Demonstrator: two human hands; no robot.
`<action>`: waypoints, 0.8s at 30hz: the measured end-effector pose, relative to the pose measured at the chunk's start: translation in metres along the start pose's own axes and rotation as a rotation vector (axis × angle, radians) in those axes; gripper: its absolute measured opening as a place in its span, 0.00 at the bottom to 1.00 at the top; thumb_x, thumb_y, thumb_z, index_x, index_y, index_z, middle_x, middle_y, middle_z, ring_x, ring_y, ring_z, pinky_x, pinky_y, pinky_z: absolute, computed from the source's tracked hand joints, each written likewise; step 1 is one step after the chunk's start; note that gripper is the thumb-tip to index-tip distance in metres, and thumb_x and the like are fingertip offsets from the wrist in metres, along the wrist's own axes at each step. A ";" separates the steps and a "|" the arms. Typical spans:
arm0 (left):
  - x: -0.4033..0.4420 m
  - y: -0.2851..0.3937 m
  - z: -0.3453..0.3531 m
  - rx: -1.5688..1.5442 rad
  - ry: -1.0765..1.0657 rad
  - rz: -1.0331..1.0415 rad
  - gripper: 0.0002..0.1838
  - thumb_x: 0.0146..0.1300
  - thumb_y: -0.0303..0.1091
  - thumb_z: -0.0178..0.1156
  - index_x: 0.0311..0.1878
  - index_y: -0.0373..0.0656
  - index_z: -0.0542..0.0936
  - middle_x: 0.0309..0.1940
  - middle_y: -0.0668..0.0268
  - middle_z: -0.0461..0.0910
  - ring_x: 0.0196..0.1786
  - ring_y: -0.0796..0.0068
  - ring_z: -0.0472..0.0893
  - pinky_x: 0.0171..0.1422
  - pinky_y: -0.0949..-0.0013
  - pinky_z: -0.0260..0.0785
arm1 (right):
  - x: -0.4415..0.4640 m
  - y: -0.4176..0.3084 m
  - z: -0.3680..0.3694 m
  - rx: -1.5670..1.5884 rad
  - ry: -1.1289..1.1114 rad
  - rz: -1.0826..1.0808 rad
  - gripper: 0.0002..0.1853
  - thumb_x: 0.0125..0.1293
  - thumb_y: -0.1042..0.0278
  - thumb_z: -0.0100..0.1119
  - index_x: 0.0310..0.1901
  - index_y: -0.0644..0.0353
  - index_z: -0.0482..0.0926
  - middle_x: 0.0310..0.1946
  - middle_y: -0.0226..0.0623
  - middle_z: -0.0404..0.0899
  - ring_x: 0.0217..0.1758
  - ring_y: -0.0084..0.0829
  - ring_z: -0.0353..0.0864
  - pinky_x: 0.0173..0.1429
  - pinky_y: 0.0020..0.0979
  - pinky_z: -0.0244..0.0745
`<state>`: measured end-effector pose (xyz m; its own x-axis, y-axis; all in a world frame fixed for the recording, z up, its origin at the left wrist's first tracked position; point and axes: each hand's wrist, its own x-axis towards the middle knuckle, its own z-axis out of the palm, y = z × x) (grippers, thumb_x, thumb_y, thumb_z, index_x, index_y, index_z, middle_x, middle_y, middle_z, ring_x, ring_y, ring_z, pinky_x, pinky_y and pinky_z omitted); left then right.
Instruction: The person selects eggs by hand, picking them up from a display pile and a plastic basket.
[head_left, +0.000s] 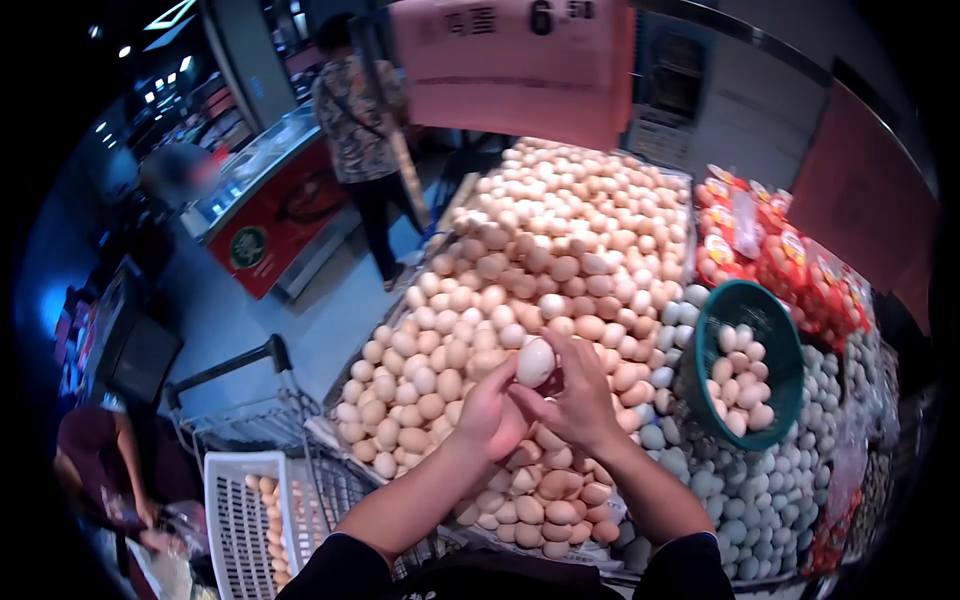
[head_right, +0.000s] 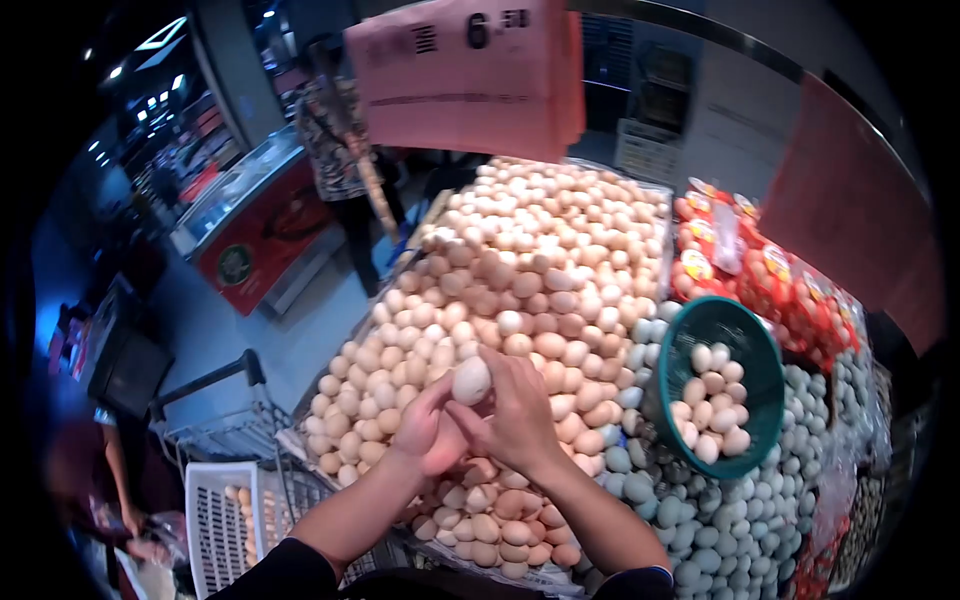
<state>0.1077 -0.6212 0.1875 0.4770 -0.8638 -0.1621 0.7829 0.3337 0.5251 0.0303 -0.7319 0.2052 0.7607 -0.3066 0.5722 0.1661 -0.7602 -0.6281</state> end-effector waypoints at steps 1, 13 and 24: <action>0.002 -0.008 0.009 0.010 -0.044 -0.031 0.25 0.74 0.44 0.39 0.64 0.35 0.65 0.58 0.55 0.71 0.61 0.60 0.72 0.69 0.58 0.62 | -0.008 0.003 -0.009 -0.034 0.050 0.033 0.37 0.47 0.58 0.72 0.58 0.63 0.69 0.47 0.45 0.75 0.49 0.45 0.73 0.54 0.43 0.68; -0.060 0.030 -0.037 0.336 0.089 0.002 0.21 0.69 0.38 0.47 0.61 0.37 0.69 0.47 0.50 0.80 0.47 0.58 0.81 0.45 0.64 0.75 | -0.069 0.172 -0.210 -0.849 -0.028 0.833 0.27 0.47 0.57 0.68 0.50 0.58 0.76 0.45 0.46 0.78 0.54 0.44 0.75 0.59 0.41 0.70; -0.381 0.159 -0.223 0.582 1.429 0.891 0.17 0.63 0.32 0.55 0.54 0.38 0.74 0.35 0.63 0.80 0.33 0.74 0.79 0.33 0.72 0.69 | -0.058 0.284 -0.202 -1.024 -0.400 0.412 0.18 0.57 0.56 0.62 0.42 0.62 0.79 0.37 0.49 0.81 0.41 0.42 0.80 0.43 0.41 0.75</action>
<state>0.1397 -0.1550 0.1464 0.8266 0.5603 -0.0539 0.0414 0.0350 0.9985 -0.0935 -1.0456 0.0999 0.8125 -0.5736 0.1040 -0.5822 -0.8076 0.0941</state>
